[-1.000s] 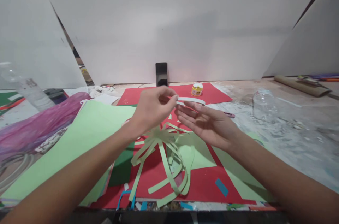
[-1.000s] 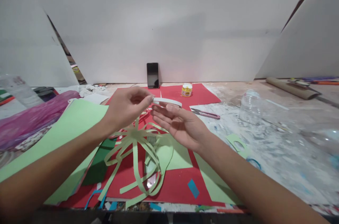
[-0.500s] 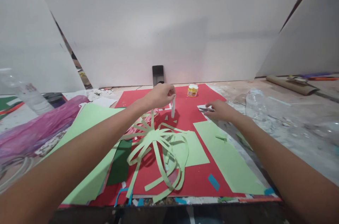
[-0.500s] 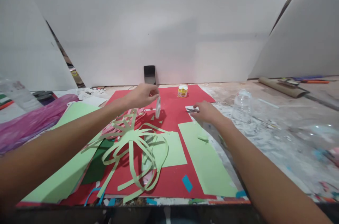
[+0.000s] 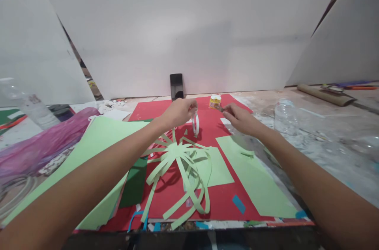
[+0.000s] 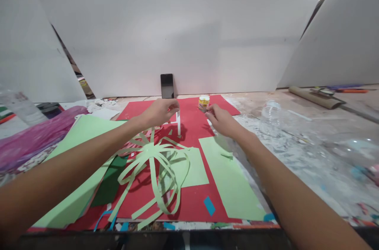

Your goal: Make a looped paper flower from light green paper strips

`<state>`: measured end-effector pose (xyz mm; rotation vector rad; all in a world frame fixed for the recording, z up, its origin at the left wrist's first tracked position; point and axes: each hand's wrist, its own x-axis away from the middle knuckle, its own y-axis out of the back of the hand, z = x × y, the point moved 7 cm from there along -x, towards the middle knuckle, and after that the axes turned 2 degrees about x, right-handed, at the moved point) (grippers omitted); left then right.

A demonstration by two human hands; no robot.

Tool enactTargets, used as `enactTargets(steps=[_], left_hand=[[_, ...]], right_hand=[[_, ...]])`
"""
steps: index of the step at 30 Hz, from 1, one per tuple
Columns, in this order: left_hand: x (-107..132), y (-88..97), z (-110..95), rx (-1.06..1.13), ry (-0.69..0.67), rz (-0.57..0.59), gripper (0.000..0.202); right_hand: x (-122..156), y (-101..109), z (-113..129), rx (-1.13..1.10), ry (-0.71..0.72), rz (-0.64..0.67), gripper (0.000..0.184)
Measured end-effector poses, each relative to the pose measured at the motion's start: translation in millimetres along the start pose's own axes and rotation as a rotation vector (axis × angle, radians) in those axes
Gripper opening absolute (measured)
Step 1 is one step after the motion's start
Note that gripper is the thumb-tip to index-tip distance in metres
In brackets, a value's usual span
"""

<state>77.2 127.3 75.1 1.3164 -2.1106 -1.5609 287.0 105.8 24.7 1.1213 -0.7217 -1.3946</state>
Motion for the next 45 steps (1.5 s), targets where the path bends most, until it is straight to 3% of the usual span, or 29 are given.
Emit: enactTargets(steps=[4, 8, 20, 29, 45], left_hand=[[1.7, 1.1, -5.7, 0.008, -0.027, 0.005, 0.017], [1.7, 1.1, -11.2, -0.017, -0.057, 0.013, 0.016], [2.9, -3.1, -15.7, 0.018, -0.058, 0.062, 0.018], [1.9, -10.9, -16.5, 0.116, -0.138, 0.077, 0.017], [4.0, -13.0, -20.6, 0.124, -0.136, 0.112, 0.016]], right_hand=[[15.1, 7.8, 48.8, -0.12, 0.17, 0.025, 0.029], [21.7, 7.9, 65.9, -0.087, 0.197, 0.031, 0.026], [26.1, 23.2, 56.8, -0.099, 0.222, 0.032, 0.023], [24.5, 15.0, 59.1, -0.037, 0.256, 0.019, 0.017], [24.5, 16.0, 59.4, -0.046, 0.25, -0.027, 0.021]])
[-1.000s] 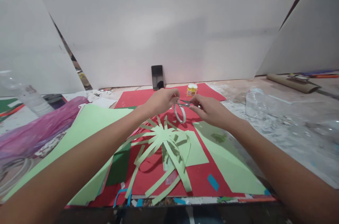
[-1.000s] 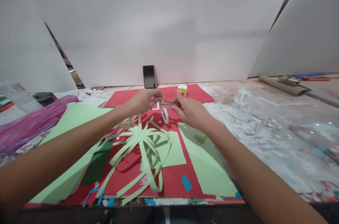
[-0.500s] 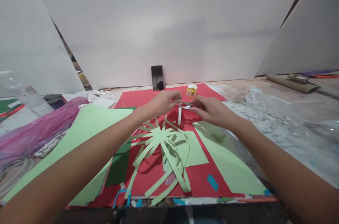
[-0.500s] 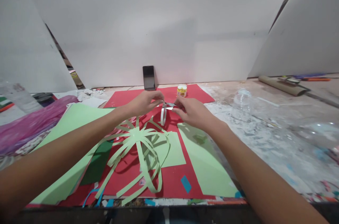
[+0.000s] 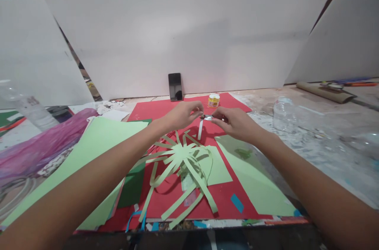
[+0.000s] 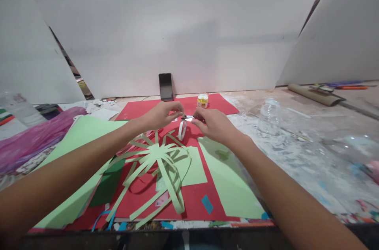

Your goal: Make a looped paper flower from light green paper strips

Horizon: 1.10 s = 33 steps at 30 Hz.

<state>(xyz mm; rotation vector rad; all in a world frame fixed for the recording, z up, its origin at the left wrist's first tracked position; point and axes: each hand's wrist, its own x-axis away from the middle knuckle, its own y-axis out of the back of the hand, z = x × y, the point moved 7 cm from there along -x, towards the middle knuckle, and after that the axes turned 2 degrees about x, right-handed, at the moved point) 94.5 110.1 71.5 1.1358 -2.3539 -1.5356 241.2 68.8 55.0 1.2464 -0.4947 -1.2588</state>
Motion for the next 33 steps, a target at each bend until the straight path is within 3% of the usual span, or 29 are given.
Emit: enactTargets(steps=[13, 15, 18, 20, 22, 25, 28, 30, 33], left_hand=[[3.4, 0.8, -1.3, -0.027, 0.031, 0.002, 0.019], [3.1, 2.1, 0.7, -0.036, 0.059, 0.005, 0.021], [2.4, 3.5, 3.6, -0.035, 0.109, 0.03, 0.023], [1.9, 3.4, 4.9, -0.031, 0.128, 0.059, 0.025], [1.5, 2.4, 5.1, -0.032, 0.131, 0.08, 0.027], [1.7, -1.0, 3.4, -0.04, 0.114, 0.094, 0.027], [3.5, -5.2, 1.3, -0.049, 0.103, 0.102, 0.027], [5.4, -5.7, 0.9, -0.05, 0.111, 0.104, 0.028], [8.2, -2.7, 1.5, -0.009, 0.142, 0.1, 0.03]], right_hand=[[-1.2, 4.6, 4.3, 0.014, -0.007, -0.007, 0.02], [-0.5, 9.4, -5.2, -0.007, -0.03, 0.046, 0.022], [1.5, 12.7, -40.1, 0.034, -0.138, 0.12, 0.029], [2.9, 11.5, -65.5, 0.119, -0.221, 0.123, 0.032], [2.4, 6.6, -74.4, 0.183, -0.219, 0.096, 0.033], [-0.4, 0.6, -48.2, 0.197, -0.074, -0.054, 0.041], [-1.9, -17.7, -4.0, 0.119, 0.103, -0.04, 0.047], [-2.5, -28.8, 11.3, 0.136, 0.107, -0.025, 0.053], [-3.0, -36.8, 16.0, 0.153, 0.072, -0.074, 0.052]])
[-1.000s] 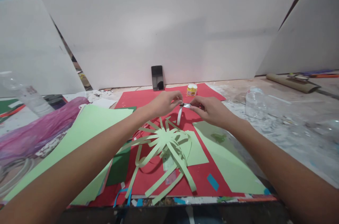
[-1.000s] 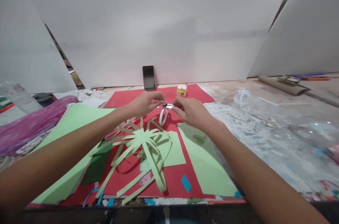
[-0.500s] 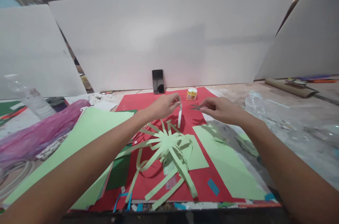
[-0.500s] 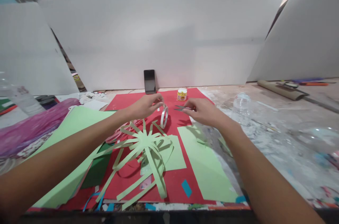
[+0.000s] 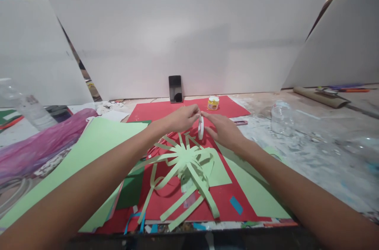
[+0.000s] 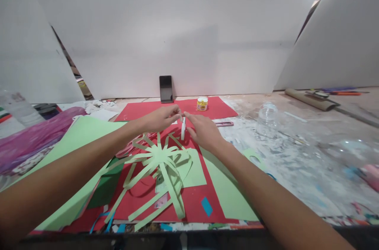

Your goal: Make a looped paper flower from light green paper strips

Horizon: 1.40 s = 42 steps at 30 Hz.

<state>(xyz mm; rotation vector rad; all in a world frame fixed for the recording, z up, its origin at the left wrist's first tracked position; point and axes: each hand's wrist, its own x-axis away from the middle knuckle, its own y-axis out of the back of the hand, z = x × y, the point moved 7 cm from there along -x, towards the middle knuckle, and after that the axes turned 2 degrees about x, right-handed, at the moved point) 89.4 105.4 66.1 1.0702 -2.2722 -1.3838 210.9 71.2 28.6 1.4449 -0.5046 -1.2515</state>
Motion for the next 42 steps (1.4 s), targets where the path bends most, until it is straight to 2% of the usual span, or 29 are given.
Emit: enactTargets(steps=[4, 7, 10, 13, 14, 16, 19, 21, 24, 27, 32, 37, 40, 42], left_hand=[[1.7, 3.1, 2.2, 0.171, 0.071, 0.019, 0.031], [3.5, 12.9, -0.5, 0.263, 0.084, -0.042, 0.029], [14.5, 30.8, -8.6, 0.28, 0.046, -0.18, 0.024], [37.9, 43.2, -21.3, 0.259, -0.017, -0.322, 0.02], [47.2, 44.8, -26.5, 0.231, -0.05, -0.37, 0.019], [63.6, 41.5, -34.9, 0.154, -0.097, -0.422, 0.016], [79.7, 31.7, -38.1, 0.043, -0.113, -0.477, 0.012], [85.5, 27.6, -37.5, -0.023, -0.138, -0.526, 0.011], [91.2, 23.9, -38.5, -0.121, -0.222, -0.585, 0.01], [95.9, 21.1, -40.7, -0.182, -0.292, -0.613, 0.01], [98.1, 19.2, -43.4, -0.216, -0.345, -0.628, 0.015], [97.8, 32.4, -39.1, -0.168, -0.281, -0.565, 0.022], [116.2, 46.2, -35.5, -0.059, -0.144, -0.568, 0.009], [134.7, 43.8, -30.6, 0.018, 0.018, -0.487, 0.012]], right_hand=[[-1.6, 6.6, -3.5, -0.028, -0.054, -0.159, 0.038], [-4.6, 17.4, -13.2, -0.021, -0.13, -0.214, 0.031], [-6.2, 25.6, -32.9, 0.002, -0.24, -0.15, 0.024], [-4.2, 34.0, -42.6, -0.026, -0.282, -0.084, 0.023], [-2.9, 38.0, -40.5, -0.106, -0.281, -0.095, 0.028], [-0.1, 41.4, -29.5, -0.415, -0.286, -0.091, 0.032], [3.5, 29.9, 3.7, -0.972, -0.298, 0.091, 0.037], [7.8, 18.8, 26.4, -1.227, -0.331, 0.254, 0.037], [16.7, 4.8, 47.2, -1.437, -0.414, 0.455, 0.032], [23.1, -1.3, 55.3, -1.547, -0.472, 0.554, 0.03], [26.1, -5.4, 57.7, -1.598, -0.559, 0.549, 0.023], [20.2, -3.9, 46.5, -1.505, -0.532, 0.375, 0.024], [14.4, 9.9, 29.8, -1.259, -0.403, 0.195, 0.024], [12.6, 21.3, 22.5, -1.05, -0.31, 0.126, 0.028]])
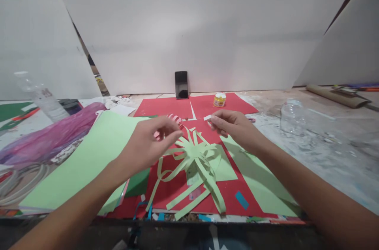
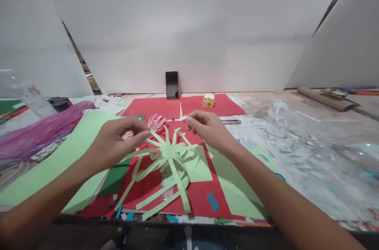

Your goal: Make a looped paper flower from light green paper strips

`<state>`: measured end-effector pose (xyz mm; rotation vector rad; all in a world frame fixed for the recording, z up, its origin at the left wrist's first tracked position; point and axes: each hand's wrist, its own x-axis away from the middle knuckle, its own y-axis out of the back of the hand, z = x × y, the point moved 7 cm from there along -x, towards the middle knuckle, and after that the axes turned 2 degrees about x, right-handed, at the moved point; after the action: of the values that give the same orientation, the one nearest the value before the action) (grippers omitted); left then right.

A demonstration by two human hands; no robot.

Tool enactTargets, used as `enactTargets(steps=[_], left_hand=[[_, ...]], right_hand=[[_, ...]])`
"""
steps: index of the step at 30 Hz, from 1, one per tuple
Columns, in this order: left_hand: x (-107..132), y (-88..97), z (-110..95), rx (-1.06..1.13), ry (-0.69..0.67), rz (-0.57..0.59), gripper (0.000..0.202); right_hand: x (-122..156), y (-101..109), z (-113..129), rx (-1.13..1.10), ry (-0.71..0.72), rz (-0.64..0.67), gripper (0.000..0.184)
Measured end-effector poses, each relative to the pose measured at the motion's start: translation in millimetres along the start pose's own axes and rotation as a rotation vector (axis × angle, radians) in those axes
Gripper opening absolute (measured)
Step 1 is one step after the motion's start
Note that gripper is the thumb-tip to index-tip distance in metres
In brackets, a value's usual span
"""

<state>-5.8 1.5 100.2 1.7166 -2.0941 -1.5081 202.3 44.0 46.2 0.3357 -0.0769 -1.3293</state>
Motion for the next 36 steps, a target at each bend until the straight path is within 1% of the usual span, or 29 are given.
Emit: enactTargets(steps=[1, 2, 3, 5, 7, 8, 10, 13, 14, 15, 17, 18, 20, 22, 24, 25, 27, 29, 31, 33, 34, 35, 36], left_hand=[[12.0, -2.9, 0.7, 0.007, 0.058, 0.102, 0.017], [24.9, -5.6, 0.4, -0.001, 0.095, 0.179, 0.022], [37.0, -6.3, 0.0, -0.022, 0.119, 0.206, 0.023], [56.1, -8.8, -0.2, -0.085, 0.133, 0.211, 0.014], [66.2, -17.4, 1.1, -0.13, 0.125, 0.243, 0.027], [67.5, -22.5, 2.2, -0.148, 0.116, 0.26, 0.033], [63.0, -31.3, 4.9, -0.18, 0.096, 0.273, 0.035], [44.9, -35.7, 10.0, -0.196, 0.097, 0.205, 0.037], [37.9, -36.7, 11.4, -0.16, 0.105, 0.189, 0.038], [31.3, -39.1, 12.8, -0.095, 0.117, 0.198, 0.037], [19.3, -46.5, 15.2, 0.109, 0.164, 0.252, 0.034], [14.4, -51.0, 16.7, 0.249, 0.21, 0.283, 0.034], [7.4, -62.3, 20.2, 0.59, 0.352, 0.33, 0.034], [4.8, -76.4, 23.4, 0.92, 0.533, 0.35, 0.033], [6.1, -91.7, 25.7, 1.156, 0.707, 0.355, 0.028], [7.7, -98.7, 27.4, 1.227, 0.785, 0.346, 0.025], [10.3, -109.4, 31.4, 1.291, 0.881, 0.309, 0.022], [11.9, -114.8, 38.4, 1.271, 0.92, 0.239, 0.019], [12.5, -116.5, 46.1, 1.227, 0.929, 0.161, 0.019], [13.9, -117.7, 51.9, 1.208, 0.952, 0.111, 0.021], [13.8, -117.4, 53.5, 1.189, 0.946, 0.097, 0.023], [13.1, -116.1, 54.6, 1.156, 0.926, 0.082, 0.025], [12.0, -113.9, 55.1, 1.113, 0.893, 0.065, 0.027]], right_hand=[[0.7, 3.2, 2.4, 0.084, 0.027, 0.002, 0.03], [1.7, 4.7, 3.8, 0.148, 0.036, 0.015, 0.032], [3.0, 4.6, 4.5, 0.195, 0.038, 0.036, 0.033], [6.2, 0.6, 5.0, 0.273, 0.045, 0.089, 0.03], [9.8, -8.0, 3.3, 0.351, 0.056, 0.153, 0.031], [11.5, -13.1, 1.4, 0.381, 0.056, 0.185, 0.033], [14.4, -22.9, -3.6, 0.402, 0.033, 0.232, 0.039], [16.3, -33.3, -7.7, 0.338, -0.011, 0.254, 0.039], [16.2, -34.7, -6.4, 0.307, -0.005, 0.242, 0.036], [15.8, -34.9, -3.7, 0.281, 0.016, 0.22, 0.033], [14.6, -30.1, 3.9, 0.253, 0.079, 0.139, 0.029], [14.2, -26.0, 7.6, 0.252, 0.109, 0.091, 0.028], [14.1, -16.7, 13.9, 0.275, 0.164, 0.004, 0.026], [14.7, -8.0, 20.1, 0.32, 0.239, -0.064, 0.025], [15.8, -2.1, 25.7, 0.378, 0.328, -0.103, 0.023], [16.2, -0.2, 27.6, 0.408, 0.365, -0.113, 0.021], [16.5, 2.6, 29.8, 0.456, 0.415, -0.132, 0.02], [17.4, 6.1, 32.9, 0.496, 0.456, -0.188, 0.021], [20.8, 11.0, 38.9, 0.52, 0.51, -0.302, 0.023], [25.3, 13.5, 44.8, 0.502, 0.552, -0.403, 0.017], [26.0, 12.5, 45.6, 0.47, 0.547, -0.414, 0.011], [25.1, 9.8, 44.4, 0.429, 0.518, -0.393, 0.007], [22.9, 5.2, 41.3, 0.388, 0.472, -0.343, 0.009]])
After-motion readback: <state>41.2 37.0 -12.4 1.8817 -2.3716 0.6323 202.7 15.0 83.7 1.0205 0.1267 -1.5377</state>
